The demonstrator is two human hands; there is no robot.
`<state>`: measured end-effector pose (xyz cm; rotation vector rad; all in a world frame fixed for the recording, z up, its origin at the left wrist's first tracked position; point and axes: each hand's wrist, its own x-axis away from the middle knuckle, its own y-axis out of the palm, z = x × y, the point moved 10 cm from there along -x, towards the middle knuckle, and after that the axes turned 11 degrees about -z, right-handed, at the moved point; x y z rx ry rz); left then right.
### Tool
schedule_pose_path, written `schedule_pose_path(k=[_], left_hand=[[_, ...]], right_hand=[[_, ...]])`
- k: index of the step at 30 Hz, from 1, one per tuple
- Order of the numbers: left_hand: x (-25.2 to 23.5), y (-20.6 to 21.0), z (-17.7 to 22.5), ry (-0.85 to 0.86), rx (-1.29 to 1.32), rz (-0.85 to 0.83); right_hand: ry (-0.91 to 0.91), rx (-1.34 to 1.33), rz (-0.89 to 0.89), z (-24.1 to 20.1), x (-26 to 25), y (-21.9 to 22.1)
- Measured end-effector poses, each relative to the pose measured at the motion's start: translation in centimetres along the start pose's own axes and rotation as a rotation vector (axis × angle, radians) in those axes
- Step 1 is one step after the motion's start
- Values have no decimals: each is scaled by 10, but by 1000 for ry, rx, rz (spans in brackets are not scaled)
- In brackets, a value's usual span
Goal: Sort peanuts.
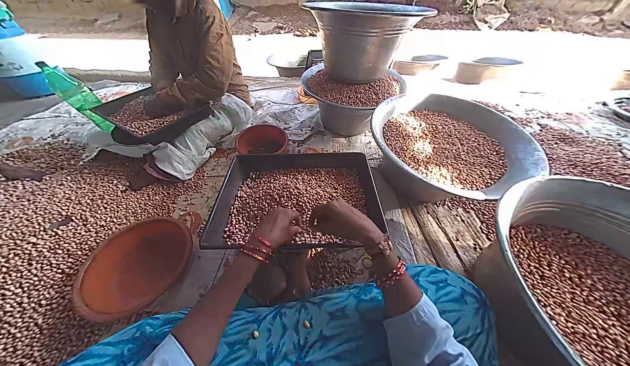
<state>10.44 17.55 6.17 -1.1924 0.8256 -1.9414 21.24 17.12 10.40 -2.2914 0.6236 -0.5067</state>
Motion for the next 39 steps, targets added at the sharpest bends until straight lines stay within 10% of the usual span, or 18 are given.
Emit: schedule_pose_path(k=[5, 16, 21, 26, 32, 39], left_hand=[[20, -45, -40, 167, 445, 201], [1, 1, -54, -241, -112, -188], [14, -17, -49, -6, 45, -134], [57, -26, -18, 626, 720, -409], [33, -30, -116, -436, 6, -171], [-5, 14, -48, -312, -53, -272]], right_hand=[[-200, -137, 54, -31, 13, -11], [183, 193, -116, 18, -32, 44], [193, 205, -118, 16, -26, 39], [53, 66, 1, 16, -14, 11], [726, 158, 50, 82, 38, -27], [575, 125, -100, 52, -10, 26]])
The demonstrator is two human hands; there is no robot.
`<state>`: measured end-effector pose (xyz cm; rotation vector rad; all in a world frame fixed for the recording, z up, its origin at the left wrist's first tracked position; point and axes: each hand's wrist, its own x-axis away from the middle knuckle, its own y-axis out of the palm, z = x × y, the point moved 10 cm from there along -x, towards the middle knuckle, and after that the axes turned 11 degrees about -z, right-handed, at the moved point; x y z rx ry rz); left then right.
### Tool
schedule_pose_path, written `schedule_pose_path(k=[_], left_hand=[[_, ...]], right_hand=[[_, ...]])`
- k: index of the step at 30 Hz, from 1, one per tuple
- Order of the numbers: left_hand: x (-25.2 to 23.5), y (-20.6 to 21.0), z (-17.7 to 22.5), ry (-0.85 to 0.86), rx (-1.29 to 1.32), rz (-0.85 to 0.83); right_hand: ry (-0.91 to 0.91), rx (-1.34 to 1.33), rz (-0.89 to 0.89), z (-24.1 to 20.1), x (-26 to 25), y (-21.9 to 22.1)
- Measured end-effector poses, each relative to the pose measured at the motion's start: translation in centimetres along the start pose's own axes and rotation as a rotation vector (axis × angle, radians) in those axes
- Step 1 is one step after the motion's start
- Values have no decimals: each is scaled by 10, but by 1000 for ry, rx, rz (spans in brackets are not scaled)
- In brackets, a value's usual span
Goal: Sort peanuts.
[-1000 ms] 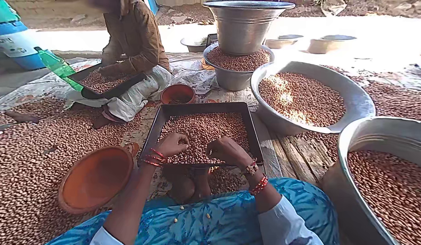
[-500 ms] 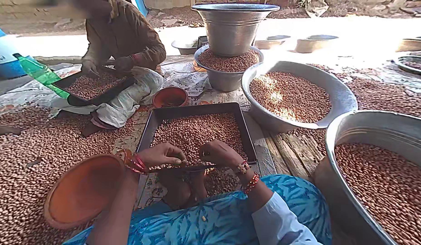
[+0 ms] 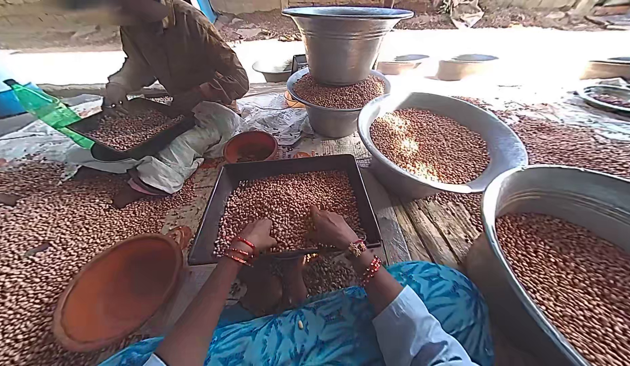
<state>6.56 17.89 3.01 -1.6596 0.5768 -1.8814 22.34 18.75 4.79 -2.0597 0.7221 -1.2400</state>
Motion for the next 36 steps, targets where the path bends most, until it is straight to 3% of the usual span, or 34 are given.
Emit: schedule_pose_path(k=[2, 6, 8, 12, 16, 21, 27, 29, 33, 36], left_hand=[[-1, -1, 12, 117, 244, 88], [9, -13, 11, 476, 1085, 303], [20, -27, 8, 594, 1238, 364], [42, -60, 1, 758, 878, 483], [66, -78, -16, 545, 630, 662], [76, -78, -10, 457, 388, 770], [44, -45, 31, 283, 75, 623], [34, -37, 36, 252, 24, 617], [24, -30, 38, 232, -18, 599], [23, -30, 42, 245, -42, 596]], right_hand=[[-163, -93, 51, -26, -1, 3], [-576, -436, 217, -30, 5, -29], [-573, -466, 321, -7, 15, -53], [8, -74, 457, 61, 36, -82], [222, 106, 371, 85, 28, -73], [229, 161, 334, 76, 18, -66], [220, 156, 305, 77, 18, -63], [142, 38, 345, 80, 24, -71], [-211, -480, 588, 85, 33, -92], [-221, -460, 545, 60, 35, -87]])
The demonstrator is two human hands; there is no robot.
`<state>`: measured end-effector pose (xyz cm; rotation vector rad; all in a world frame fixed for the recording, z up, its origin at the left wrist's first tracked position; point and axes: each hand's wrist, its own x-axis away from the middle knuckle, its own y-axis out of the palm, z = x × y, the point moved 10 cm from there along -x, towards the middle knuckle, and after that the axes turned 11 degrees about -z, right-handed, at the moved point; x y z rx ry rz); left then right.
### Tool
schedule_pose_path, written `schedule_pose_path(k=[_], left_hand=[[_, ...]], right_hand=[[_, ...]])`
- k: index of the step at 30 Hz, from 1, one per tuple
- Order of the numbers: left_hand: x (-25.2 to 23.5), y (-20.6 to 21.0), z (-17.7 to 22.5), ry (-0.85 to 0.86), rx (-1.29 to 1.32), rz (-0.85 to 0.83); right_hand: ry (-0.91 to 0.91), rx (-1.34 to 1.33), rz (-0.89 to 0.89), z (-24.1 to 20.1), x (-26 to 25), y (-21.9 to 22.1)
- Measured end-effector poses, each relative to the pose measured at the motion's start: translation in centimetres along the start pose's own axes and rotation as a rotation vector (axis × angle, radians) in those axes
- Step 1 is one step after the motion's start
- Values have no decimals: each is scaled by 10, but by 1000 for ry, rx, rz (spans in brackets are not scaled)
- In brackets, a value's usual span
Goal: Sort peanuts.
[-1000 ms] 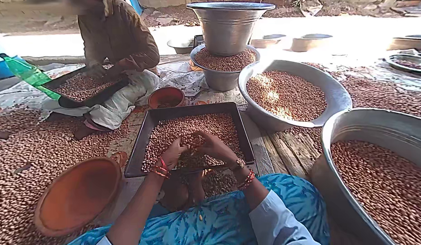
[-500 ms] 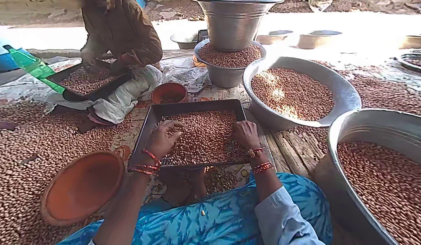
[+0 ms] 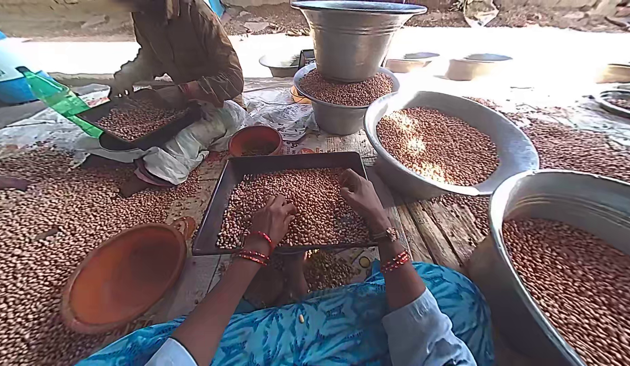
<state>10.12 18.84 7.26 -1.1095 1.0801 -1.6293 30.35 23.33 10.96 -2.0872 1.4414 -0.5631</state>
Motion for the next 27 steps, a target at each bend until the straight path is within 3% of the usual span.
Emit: schedule_pose_path(k=[4, 6, 9, 12, 14, 16, 19, 24, 27], left_hand=[[-3, 3, -3, -14, 13, -54], [-2, 0, -12, -11, 139, -50], [-1, -15, -42, 37, 562, 61], [1, -17, -55, 144, 1005, 36], [3, -15, -43, 168, 885, -52], [5, -6, -21, 171, 572, -154], [7, 10, 10, 173, 262, -203], [9, 20, 29, 206, 148, -197], [4, 19, 19, 168, 174, -194]], right_hand=[[61, 323, -227, -7, -7, 54], [97, 390, -274, -6, -7, 69], [92, 449, -272, -6, -8, 75], [102, 455, -283, -3, -9, 76], [122, 443, -299, 1, -11, 77], [130, 430, -323, 4, -11, 78], [15, 358, -348, -11, 0, 67], [-412, -114, -435, -80, 40, 41], [-349, 157, -448, -76, 39, 52]])
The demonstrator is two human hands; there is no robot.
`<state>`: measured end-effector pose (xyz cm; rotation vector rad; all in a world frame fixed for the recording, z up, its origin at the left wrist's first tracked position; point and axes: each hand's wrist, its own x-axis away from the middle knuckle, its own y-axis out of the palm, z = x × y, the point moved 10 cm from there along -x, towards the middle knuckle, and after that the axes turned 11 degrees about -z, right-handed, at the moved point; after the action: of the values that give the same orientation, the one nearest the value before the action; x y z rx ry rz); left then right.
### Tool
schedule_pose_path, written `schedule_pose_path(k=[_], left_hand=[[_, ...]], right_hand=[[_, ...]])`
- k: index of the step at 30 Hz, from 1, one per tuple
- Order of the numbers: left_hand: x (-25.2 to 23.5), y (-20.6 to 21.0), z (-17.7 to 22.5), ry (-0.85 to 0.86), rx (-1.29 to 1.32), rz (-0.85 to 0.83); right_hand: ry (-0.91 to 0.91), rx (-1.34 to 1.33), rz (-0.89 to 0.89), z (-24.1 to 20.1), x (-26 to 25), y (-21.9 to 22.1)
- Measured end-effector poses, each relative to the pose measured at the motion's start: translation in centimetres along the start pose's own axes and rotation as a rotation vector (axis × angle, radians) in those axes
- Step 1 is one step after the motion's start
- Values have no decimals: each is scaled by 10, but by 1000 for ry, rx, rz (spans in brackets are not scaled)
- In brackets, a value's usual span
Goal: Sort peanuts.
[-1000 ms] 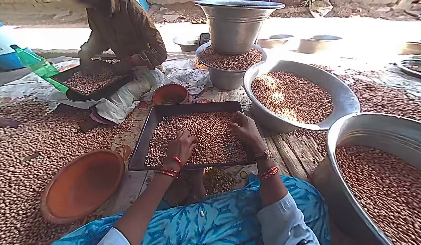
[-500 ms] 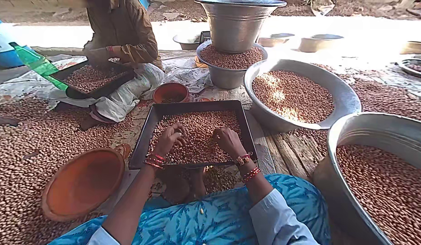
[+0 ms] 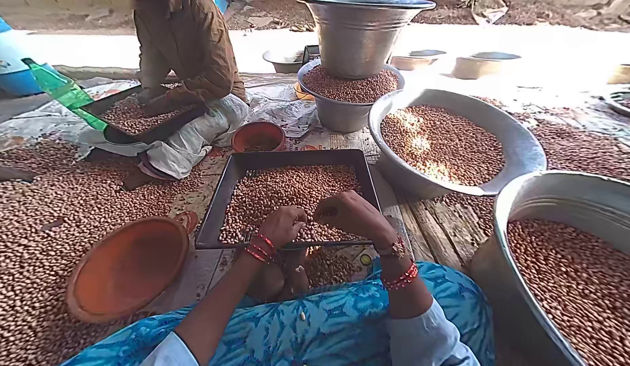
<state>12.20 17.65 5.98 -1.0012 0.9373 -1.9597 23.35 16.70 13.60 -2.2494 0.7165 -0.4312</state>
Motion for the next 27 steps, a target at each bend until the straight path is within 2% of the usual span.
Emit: schedule_pose_path(k=[3, 6, 10, 13, 27], left_hand=[[4, -17, -21, 30, 258, 90], [12, -32, -36, 131, 511, 99], [16, -19, -32, -12, 134, -168], [11, 1, -29, -164, -64, -272], [9, 4, -49, -271, -80, -320]], right_hand=[[133, 208, -183, 24, -17, 33], [201, 287, -223, 36, -28, 49], [232, 341, -237, 38, -37, 58], [266, 337, -246, 40, -37, 59], [378, 346, -277, 52, -28, 55]])
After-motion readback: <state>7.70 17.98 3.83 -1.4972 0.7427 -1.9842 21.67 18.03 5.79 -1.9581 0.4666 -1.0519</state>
